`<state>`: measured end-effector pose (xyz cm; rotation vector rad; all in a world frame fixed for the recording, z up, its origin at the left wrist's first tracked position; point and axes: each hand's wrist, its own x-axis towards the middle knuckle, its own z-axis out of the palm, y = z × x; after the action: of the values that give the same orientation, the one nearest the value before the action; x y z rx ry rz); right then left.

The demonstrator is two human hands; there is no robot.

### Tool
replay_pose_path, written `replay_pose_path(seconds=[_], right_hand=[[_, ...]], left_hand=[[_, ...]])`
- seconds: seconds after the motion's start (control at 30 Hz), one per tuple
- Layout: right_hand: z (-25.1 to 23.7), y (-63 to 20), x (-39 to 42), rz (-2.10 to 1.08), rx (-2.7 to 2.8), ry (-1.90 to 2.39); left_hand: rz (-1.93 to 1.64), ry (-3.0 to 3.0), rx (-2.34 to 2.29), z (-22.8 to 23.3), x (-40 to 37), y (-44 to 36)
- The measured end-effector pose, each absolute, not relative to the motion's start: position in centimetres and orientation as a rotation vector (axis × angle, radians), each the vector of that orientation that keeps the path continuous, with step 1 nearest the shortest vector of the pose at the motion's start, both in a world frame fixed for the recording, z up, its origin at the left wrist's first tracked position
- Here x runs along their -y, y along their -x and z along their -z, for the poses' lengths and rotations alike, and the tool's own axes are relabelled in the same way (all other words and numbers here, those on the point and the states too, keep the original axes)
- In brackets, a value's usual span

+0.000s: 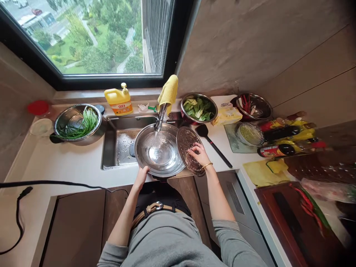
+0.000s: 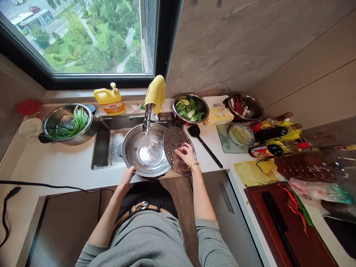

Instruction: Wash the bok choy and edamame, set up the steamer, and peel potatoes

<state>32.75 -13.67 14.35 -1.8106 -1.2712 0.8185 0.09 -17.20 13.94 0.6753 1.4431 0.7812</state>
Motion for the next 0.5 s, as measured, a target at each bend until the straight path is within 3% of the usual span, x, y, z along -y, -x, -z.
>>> replay_pose_path(seconds=[0.5], right_hand=[[-14.02, -32.82, 13.61, -0.802, 1.272, 1.794]], left_hand=[[-0.846, -0.614, -1.435, -13.35, 16.79, -0.05]])
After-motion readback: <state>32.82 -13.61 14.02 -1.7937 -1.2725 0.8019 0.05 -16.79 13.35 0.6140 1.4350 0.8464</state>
